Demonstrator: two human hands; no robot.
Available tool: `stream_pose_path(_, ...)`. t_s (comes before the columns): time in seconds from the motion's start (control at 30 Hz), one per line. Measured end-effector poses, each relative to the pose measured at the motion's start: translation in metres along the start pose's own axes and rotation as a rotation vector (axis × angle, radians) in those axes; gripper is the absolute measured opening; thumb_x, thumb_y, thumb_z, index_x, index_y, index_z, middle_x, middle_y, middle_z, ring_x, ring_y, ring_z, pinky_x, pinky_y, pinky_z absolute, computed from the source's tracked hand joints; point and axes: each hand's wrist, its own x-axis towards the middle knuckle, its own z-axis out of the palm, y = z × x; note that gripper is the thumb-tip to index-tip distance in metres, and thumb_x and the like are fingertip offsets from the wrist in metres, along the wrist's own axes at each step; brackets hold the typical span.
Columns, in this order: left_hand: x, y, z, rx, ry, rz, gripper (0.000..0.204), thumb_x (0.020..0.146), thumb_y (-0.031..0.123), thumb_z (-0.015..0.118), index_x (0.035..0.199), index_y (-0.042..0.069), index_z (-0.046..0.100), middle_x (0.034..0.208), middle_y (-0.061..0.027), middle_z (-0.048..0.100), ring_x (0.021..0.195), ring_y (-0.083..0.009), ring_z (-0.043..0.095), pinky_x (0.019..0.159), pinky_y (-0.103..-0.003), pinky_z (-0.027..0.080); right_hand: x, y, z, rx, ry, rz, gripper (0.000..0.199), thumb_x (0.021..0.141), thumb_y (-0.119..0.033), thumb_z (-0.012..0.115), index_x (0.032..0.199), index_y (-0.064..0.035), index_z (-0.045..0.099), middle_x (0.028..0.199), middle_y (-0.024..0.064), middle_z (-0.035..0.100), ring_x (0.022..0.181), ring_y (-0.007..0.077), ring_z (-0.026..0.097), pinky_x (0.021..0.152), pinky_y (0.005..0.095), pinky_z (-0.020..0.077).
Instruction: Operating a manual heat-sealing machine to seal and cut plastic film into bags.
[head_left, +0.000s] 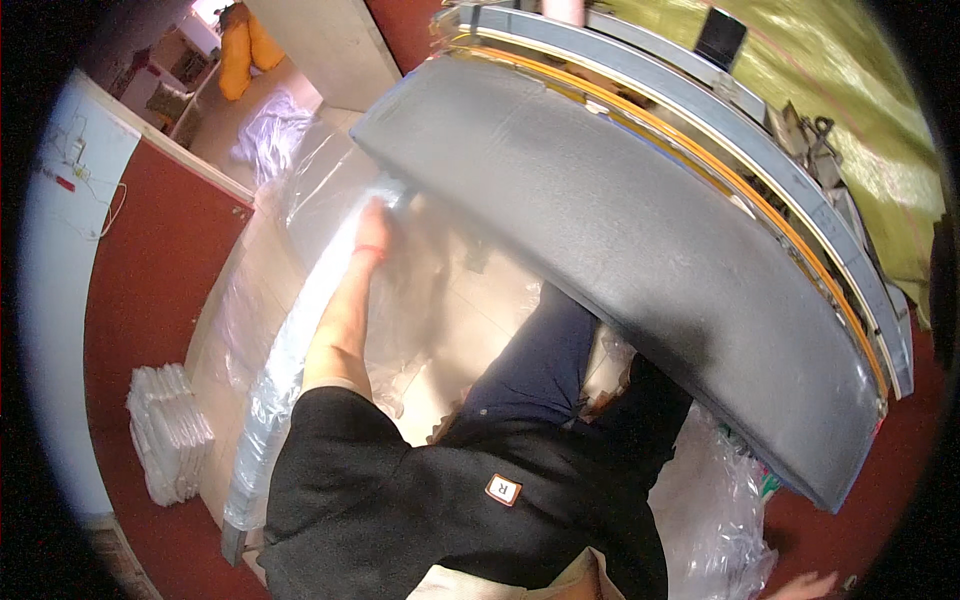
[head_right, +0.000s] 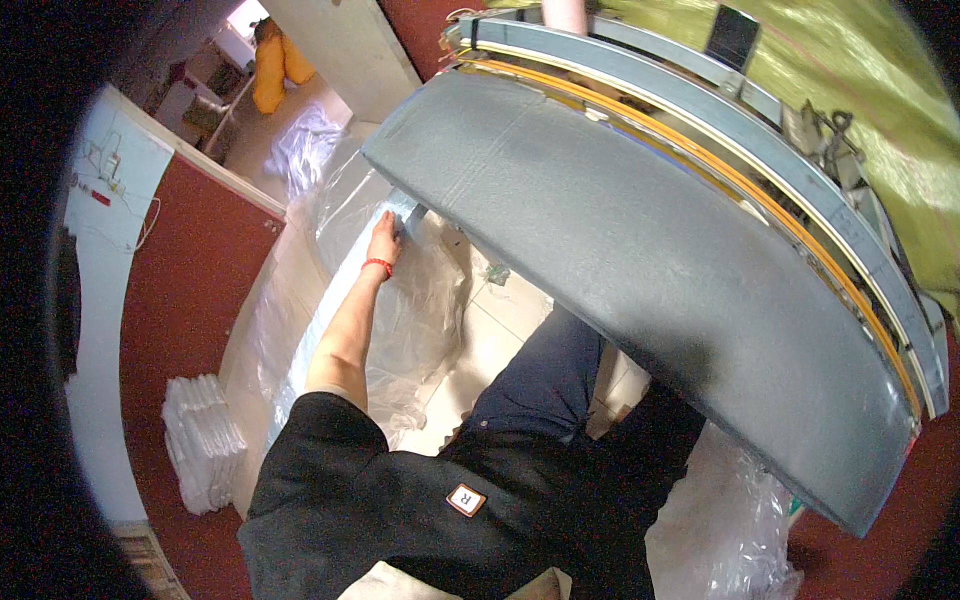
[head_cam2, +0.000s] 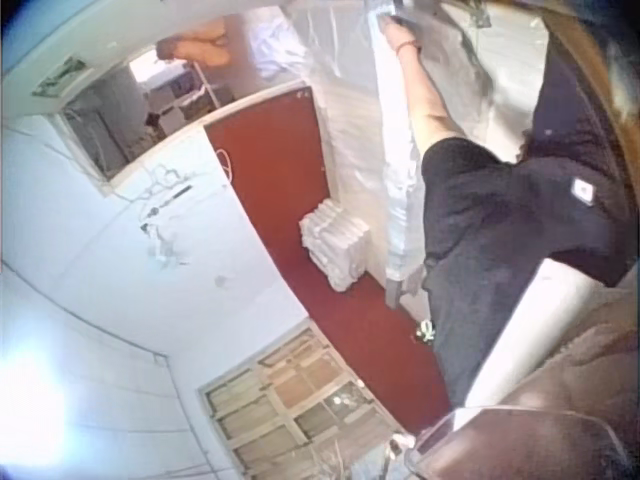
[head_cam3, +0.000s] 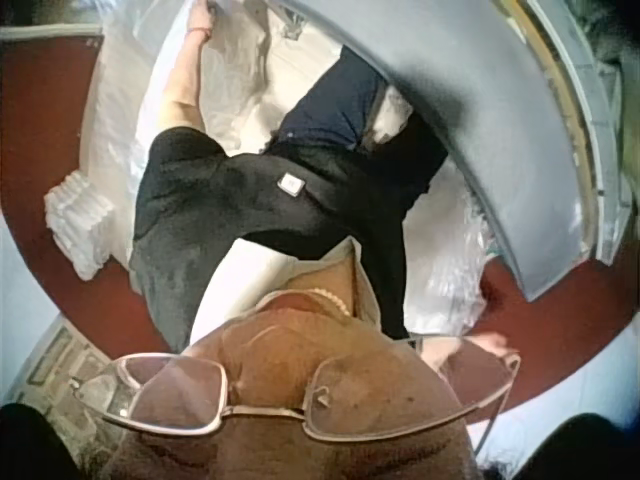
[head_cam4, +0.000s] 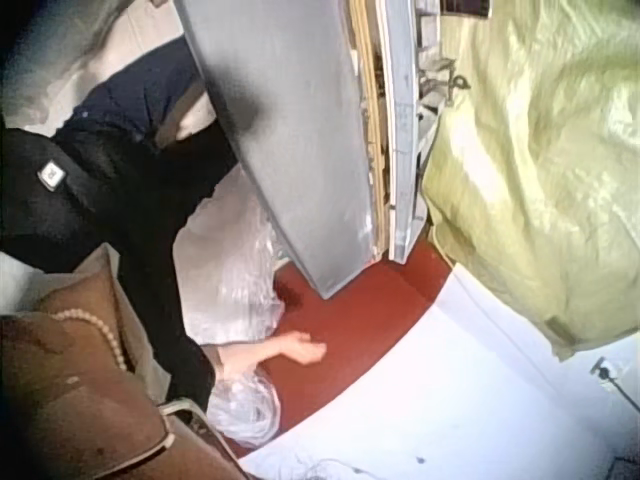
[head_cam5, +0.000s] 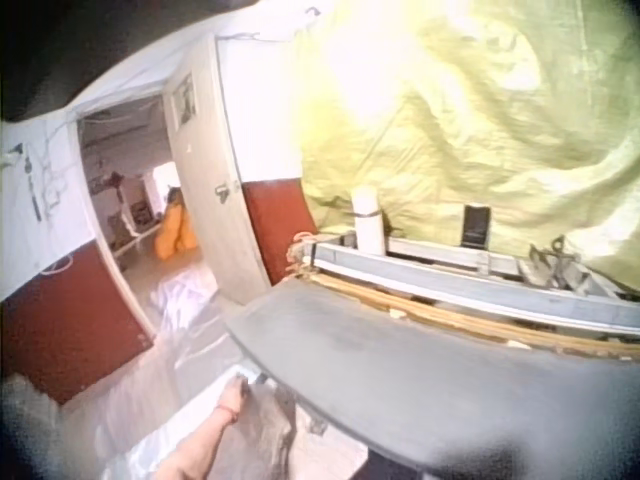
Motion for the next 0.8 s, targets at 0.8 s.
stream_pose_path(0.8,-0.041,0.077,-0.202,-0.299,0.394,0.267,0.013,0.071,-0.005,0.051,0.081,0.002,0.052,0.086,-0.0094,0.052,0.083,-0.0231,0.051,0.076,-0.029,0.040,0.121,-0.307,-0.065,1.353,-0.214,0.075,0.030,0.084,-0.010,0.050,0.113,-0.0024,0.048,0.106,0.0107,0.055,0.094,0.0175,0.053,0.082,0.0280,0.0406)
